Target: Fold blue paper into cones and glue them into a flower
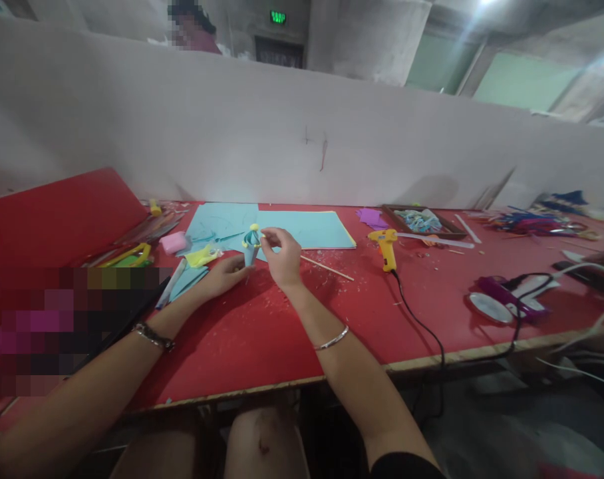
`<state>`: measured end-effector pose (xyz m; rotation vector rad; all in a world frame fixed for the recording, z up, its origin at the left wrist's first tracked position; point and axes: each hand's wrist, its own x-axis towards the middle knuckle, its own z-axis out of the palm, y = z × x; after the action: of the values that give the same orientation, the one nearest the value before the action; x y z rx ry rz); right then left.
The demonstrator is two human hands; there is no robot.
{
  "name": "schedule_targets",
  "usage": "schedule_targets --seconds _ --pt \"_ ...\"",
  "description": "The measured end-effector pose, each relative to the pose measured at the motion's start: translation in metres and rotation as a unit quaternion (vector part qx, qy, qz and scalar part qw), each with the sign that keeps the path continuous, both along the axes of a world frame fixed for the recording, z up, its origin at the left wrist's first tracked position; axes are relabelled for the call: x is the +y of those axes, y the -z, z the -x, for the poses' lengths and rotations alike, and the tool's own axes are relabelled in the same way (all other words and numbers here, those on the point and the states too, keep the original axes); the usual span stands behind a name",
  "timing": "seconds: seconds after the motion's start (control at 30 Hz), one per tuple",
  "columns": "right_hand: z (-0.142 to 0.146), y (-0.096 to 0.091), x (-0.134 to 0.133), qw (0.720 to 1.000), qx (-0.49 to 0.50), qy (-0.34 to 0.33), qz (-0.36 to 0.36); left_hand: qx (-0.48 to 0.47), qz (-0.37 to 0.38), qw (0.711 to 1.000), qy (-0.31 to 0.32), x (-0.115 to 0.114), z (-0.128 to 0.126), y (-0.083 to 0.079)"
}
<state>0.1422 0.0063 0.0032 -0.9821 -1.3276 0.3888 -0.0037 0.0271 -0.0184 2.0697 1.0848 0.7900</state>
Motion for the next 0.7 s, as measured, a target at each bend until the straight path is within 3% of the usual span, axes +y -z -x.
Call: schedule_targets --seconds 0.33,0.7 --pt "0.0026 -0.0028 -0.0044 0.987 -0.143 -0.025 -0.065 0.021 -0.023 0.999 -0.004 -0.0008 -0.0009 -0.0025" --pt "0.0019 0.0007 -0.0015 0.984 -0.166 -0.008 -0.057 0.022 -0.014 1.0 0.005 0.0007 -0.0002 -0.0007"
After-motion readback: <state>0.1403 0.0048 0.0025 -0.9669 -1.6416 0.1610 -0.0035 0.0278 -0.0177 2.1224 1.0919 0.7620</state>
